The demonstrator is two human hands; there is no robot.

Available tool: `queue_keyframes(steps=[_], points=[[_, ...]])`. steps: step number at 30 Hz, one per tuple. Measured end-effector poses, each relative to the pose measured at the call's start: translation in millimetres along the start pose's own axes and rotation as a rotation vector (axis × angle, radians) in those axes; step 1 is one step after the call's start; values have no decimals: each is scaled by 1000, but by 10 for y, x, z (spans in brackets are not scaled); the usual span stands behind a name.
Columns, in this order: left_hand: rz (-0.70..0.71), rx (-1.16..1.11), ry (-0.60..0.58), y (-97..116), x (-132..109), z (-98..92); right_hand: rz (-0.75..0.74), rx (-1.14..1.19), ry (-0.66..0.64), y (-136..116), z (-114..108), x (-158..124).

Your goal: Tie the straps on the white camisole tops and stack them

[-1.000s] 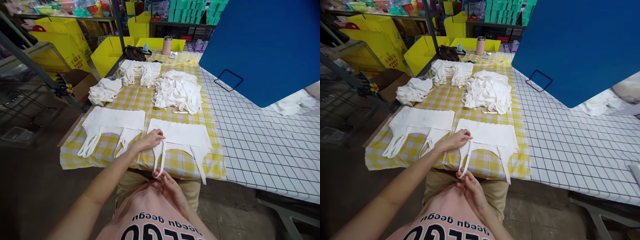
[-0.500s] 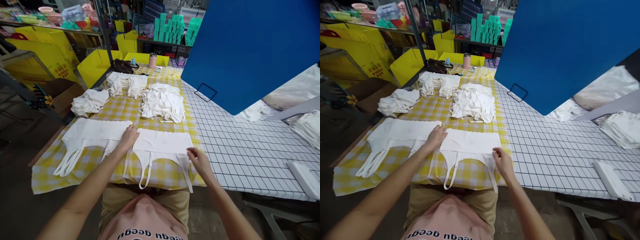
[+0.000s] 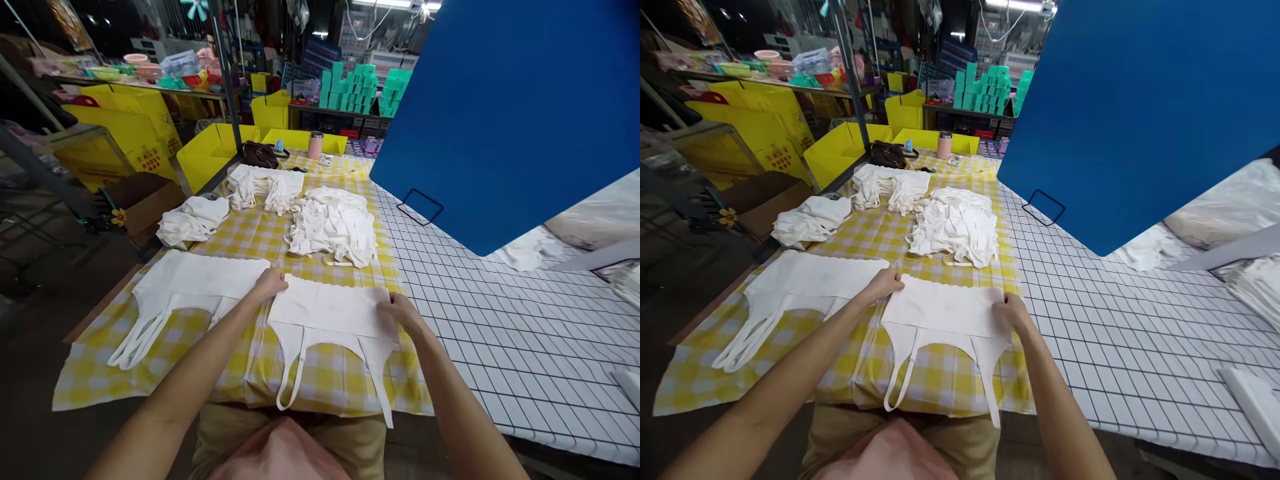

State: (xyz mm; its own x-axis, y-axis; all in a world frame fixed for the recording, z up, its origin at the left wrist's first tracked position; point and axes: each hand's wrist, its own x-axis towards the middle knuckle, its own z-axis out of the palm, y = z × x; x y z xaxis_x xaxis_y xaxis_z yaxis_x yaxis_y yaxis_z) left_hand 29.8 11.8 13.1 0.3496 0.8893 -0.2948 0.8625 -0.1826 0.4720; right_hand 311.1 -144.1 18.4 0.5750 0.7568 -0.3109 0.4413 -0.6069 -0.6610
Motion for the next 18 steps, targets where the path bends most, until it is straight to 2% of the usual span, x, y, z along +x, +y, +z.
queue_keyframes(steps=[3,6,9,12,15,18], points=[[95,-85,60,32,-44,-55,18,188,-88,-42,-130,-44],[163,-147,154,125,-32,-237,-17,339,-87,-165,-321,-59],[261,-251,313,229,-28,-508,-132,460,36,-330,-548,-109],[450,-415,461,226,-142,-697,-362,460,195,-395,-717,-245],[608,-389,418,28,-361,-626,-508,262,200,-213,-710,-408],[759,-140,283,-314,-592,-305,-543,109,109,203,-504,-538]])
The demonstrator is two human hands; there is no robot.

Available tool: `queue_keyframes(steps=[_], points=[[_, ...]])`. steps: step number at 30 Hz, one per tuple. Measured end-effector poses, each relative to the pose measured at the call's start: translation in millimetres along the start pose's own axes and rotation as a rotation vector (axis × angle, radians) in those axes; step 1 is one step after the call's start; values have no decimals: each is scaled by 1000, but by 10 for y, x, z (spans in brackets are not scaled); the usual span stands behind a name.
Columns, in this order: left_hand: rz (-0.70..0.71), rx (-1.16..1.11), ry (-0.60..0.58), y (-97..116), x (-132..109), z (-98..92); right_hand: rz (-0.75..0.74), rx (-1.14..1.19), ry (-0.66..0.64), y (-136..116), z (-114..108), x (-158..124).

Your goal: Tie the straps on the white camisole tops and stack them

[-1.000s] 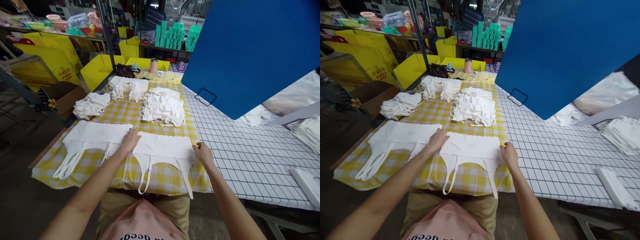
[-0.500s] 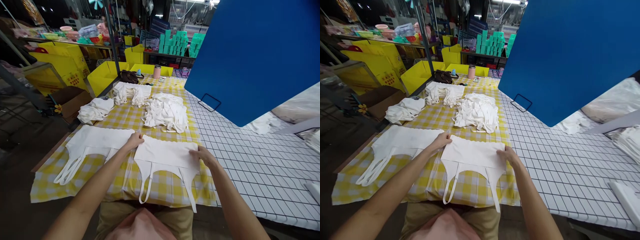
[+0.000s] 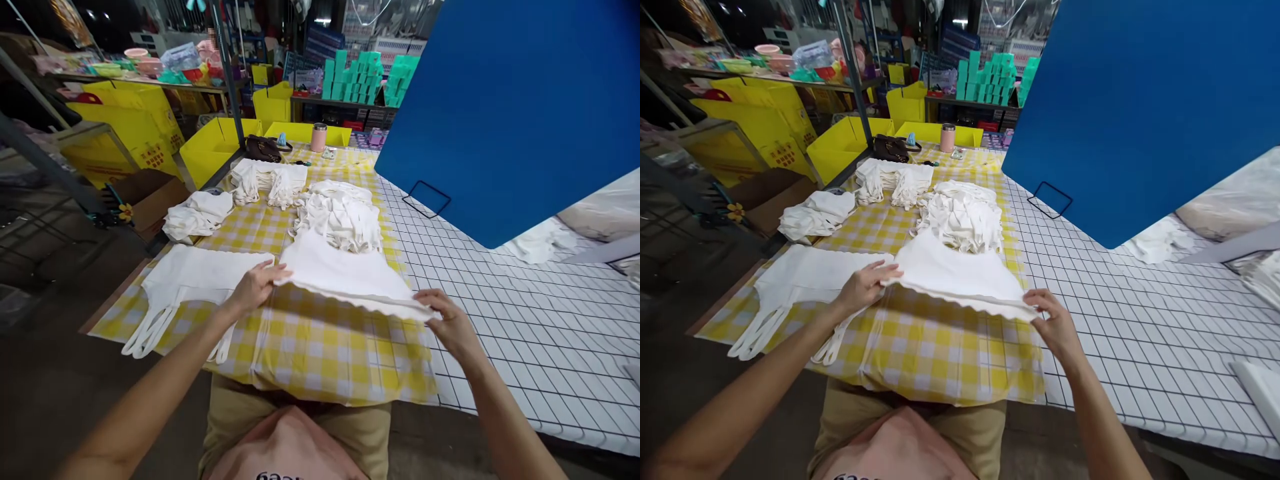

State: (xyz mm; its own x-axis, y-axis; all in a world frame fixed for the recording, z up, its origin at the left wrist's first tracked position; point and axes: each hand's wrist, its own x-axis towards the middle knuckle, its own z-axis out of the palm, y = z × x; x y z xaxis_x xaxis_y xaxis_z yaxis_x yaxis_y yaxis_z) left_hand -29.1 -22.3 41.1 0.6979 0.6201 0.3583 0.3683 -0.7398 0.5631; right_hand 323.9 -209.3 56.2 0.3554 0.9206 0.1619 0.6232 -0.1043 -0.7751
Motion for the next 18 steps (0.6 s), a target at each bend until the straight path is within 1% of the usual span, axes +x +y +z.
queue_keyframes(steps=[2,3,5,6,9,11,13,16,18], points=[[91,78,-167,-69,-321,159,1,-80,-73,236,133,-248],[121,108,-232,-91,-461,228,2,-128,-107,337,193,-364],[154,149,-325,-102,-680,324,-6,-217,-157,478,277,-558],[158,161,-349,-93,-757,349,-14,-252,-169,516,298,-631],[150,185,-364,-48,-877,359,-49,-308,-143,545,301,-749],[152,200,-351,-29,-900,349,-76,-318,-132,540,287,-767],[160,204,-339,-27,-904,350,-110,-307,-149,543,283,-764],[133,163,-337,-31,-891,361,-135,-244,-172,526,287,-748],[71,82,-323,-1,-857,331,-100,-151,-155,442,266,-729]])
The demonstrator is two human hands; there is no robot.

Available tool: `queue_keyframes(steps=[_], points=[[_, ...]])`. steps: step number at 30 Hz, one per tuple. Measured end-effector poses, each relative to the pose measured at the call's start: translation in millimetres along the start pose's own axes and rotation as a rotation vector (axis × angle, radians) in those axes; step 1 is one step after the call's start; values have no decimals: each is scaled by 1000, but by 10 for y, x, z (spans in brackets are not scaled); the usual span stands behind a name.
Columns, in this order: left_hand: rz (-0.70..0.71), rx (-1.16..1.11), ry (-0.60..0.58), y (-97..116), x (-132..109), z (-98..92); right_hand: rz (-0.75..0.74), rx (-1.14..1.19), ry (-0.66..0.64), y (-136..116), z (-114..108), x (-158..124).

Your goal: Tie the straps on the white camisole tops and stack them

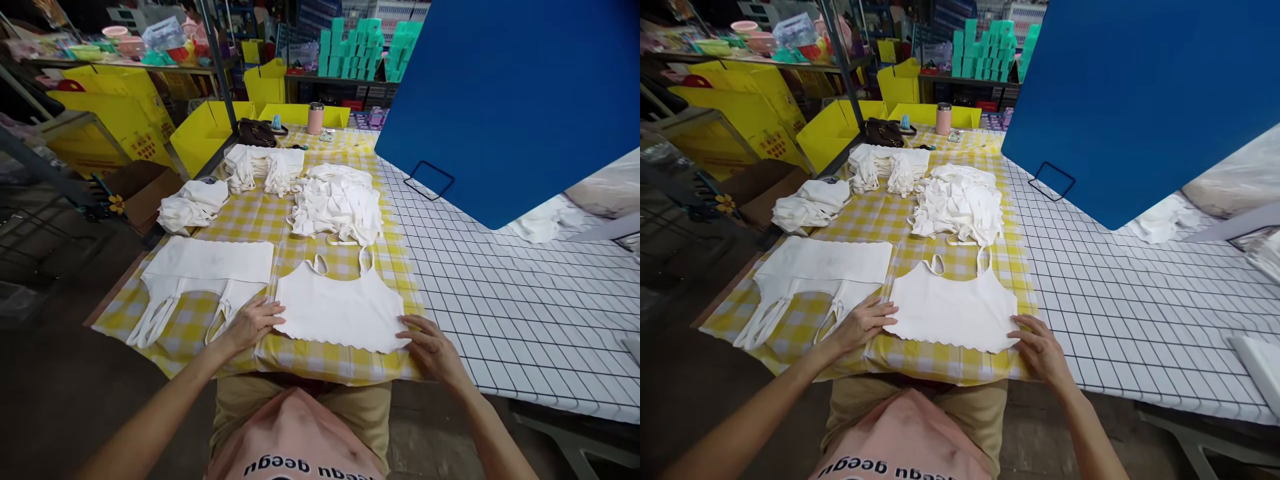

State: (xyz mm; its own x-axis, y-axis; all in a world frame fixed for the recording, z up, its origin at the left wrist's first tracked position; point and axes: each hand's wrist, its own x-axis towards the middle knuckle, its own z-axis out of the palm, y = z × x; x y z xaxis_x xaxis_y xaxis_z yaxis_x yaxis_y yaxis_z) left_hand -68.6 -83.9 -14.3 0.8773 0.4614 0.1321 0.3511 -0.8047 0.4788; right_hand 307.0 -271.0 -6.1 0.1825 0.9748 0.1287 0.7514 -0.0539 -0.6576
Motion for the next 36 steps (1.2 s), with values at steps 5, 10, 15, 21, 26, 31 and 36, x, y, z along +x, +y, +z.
queue_keyframes(steps=[5,10,15,21,26,31,36], points=[[-201,-435,163,256,85,-489,210,337,-29,-508,-379,56],[-390,-668,295,496,121,-1125,313,521,54,-957,-865,61],[-455,-708,339,248,357,-1038,460,612,78,-885,-816,384],[-643,-170,139,-128,921,-401,558,396,-40,-339,-166,936],[-684,-16,155,-223,1175,-209,631,303,2,-140,89,1116],[-722,42,155,-299,1248,-177,680,237,42,-106,98,1194],[-738,20,176,-329,1278,-145,699,212,58,-91,116,1218]])
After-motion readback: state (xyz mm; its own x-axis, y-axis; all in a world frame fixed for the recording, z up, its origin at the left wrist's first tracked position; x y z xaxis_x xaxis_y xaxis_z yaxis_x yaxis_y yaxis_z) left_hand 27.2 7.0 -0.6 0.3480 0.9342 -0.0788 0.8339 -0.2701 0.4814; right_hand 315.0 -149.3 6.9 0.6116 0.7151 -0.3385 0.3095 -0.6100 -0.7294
